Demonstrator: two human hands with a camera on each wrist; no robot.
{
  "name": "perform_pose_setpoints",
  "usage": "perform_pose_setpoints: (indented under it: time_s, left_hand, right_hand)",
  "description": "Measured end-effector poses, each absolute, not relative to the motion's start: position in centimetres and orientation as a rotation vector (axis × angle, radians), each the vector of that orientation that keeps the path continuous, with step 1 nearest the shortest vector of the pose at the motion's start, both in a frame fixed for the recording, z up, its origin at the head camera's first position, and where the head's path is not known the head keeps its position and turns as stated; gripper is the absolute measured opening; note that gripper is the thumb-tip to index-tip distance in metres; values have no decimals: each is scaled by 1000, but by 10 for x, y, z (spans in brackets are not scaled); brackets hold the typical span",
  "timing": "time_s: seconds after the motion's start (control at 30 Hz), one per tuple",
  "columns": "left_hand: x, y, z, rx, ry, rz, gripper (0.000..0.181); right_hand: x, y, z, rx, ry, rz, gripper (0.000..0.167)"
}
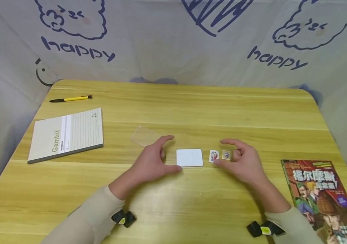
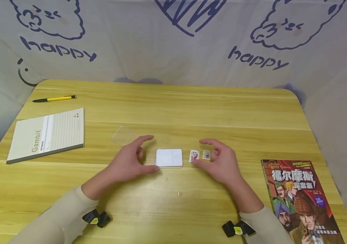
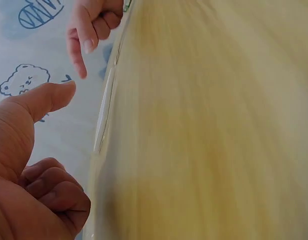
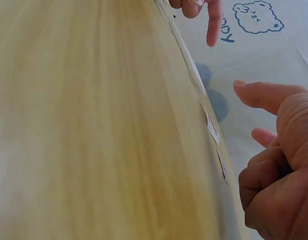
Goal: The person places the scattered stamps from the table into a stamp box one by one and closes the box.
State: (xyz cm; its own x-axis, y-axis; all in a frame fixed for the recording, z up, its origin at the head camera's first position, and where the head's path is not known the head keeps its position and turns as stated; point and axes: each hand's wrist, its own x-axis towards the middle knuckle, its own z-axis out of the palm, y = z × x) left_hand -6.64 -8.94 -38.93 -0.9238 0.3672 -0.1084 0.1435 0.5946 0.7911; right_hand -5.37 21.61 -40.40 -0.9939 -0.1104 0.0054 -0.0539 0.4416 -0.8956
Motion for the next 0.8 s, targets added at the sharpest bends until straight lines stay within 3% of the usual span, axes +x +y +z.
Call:
perform_pose_setpoints:
  time_s: [0.8]
  left_hand:
    - [-77,-80,-406,359,2392,1342,69]
  right_hand:
    - [-57,215,-416,-199,2702,-1332,39]
